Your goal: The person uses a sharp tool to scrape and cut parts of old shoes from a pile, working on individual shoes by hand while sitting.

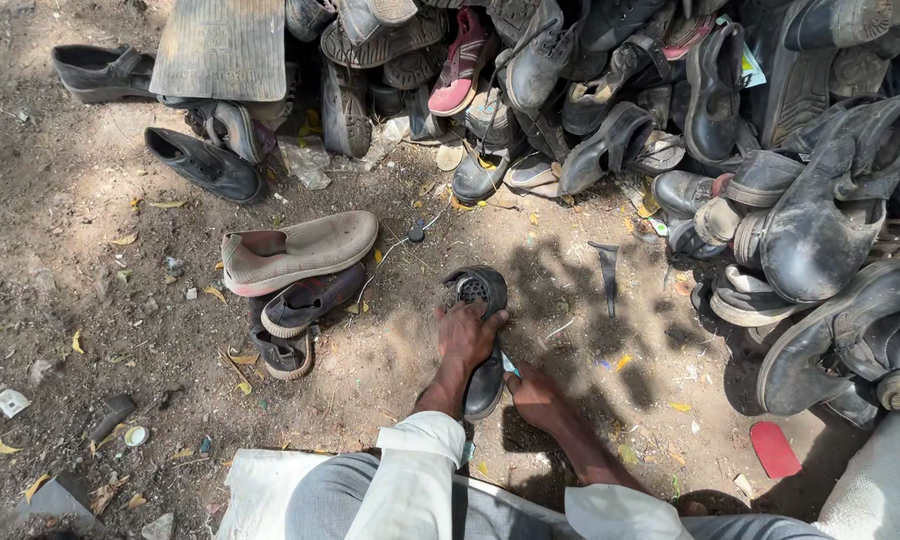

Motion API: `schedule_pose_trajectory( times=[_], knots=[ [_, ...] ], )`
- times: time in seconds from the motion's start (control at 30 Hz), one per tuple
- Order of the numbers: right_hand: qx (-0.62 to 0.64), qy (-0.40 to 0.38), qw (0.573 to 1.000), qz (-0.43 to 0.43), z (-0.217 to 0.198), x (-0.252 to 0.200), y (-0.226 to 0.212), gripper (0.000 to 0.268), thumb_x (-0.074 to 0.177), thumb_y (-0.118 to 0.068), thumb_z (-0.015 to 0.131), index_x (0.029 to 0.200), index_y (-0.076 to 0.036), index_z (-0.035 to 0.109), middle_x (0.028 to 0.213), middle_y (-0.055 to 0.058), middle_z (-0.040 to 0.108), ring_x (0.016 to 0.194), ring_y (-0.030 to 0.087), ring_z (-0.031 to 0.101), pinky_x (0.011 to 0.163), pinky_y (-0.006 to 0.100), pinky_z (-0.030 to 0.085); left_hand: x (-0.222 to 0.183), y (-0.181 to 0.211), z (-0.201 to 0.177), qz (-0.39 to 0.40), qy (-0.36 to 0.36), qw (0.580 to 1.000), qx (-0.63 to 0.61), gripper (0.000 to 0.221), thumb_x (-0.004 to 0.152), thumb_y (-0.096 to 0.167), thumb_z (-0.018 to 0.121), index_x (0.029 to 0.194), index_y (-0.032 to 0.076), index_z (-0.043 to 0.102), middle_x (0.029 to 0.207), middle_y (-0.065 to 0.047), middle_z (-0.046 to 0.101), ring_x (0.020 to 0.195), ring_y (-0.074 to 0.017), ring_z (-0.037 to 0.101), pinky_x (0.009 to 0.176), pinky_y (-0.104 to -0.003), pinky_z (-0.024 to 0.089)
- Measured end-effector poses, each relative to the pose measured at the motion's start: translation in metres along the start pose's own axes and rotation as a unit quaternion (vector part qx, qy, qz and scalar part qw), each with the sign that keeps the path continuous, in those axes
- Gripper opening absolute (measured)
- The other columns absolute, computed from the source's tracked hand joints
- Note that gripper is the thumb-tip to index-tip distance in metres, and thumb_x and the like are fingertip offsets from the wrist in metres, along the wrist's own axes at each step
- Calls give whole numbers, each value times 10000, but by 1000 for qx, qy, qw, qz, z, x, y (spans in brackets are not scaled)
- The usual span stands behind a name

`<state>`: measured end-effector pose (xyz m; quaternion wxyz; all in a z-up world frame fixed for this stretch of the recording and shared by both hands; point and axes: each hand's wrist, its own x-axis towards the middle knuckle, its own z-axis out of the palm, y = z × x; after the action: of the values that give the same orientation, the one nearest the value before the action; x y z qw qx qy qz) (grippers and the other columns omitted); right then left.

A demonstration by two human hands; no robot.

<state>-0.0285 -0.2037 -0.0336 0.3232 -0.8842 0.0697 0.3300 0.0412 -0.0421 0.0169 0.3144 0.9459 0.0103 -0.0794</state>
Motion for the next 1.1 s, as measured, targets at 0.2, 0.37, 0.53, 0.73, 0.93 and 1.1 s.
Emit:
schedule_pose_trajectory(
  times=[0.2,0.37,0.53,0.73,0.93,1.1],
  knots=[
    [-49,-85,995,13,12,-49,13,480,1093,-386,355,1260,-21,618,973,205,733,869,286,716,796,466,563,4,-5,8,16,44,999,9,434,902,541,662,1056,150,768,983,-113,720,1008,-263,649,1066,-535,264],
    [164,-100,981,-4,28,-103,25,500,1097,-418,425,1309,1,596,1022,135,632,945,215,573,870,462,462,3,3,2,-16,-12,999,40,388,958,528,612,984,170,760,886,-59,723,976,-219,636,1105,-480,277],
    [304,-68,943,-119,13,-73,-9,564,1074,-479,458,1332,6,587,1052,128,568,976,201,472,883,491,406,-1,13,-6,-34,-19,998,38,381,962,546,589,994,200,745,862,-47,706,930,-201,616,1067,-451,288],
    [123,-60,978,156,62,-113,-1,404,1040,-392,432,1316,-168,624,719,61,617,535,197,518,497,415,454,-1,15,-6,-39,-10,997,63,426,986,556,554,950,171,734,857,-58,698,957,-204,615,1104,-476,269],
    [166,-35,983,68,65,-111,7,369,1055,-396,483,1196,-101,653,588,107,575,407,214,537,364,372,421,4,10,6,-33,24,997,66,401,987,529,554,982,170,732,863,-64,707,959,-222,630,1079,-473,306],
    [145,-39,985,84,79,-95,-14,365,1065,-380,471,1171,-81,651,645,123,600,480,244,565,434,402,450,3,11,0,-62,14,996,62,396,1007,519,530,991,179,731,838,-46,712,909,-193,621,1102,-469,300]
  ],
)
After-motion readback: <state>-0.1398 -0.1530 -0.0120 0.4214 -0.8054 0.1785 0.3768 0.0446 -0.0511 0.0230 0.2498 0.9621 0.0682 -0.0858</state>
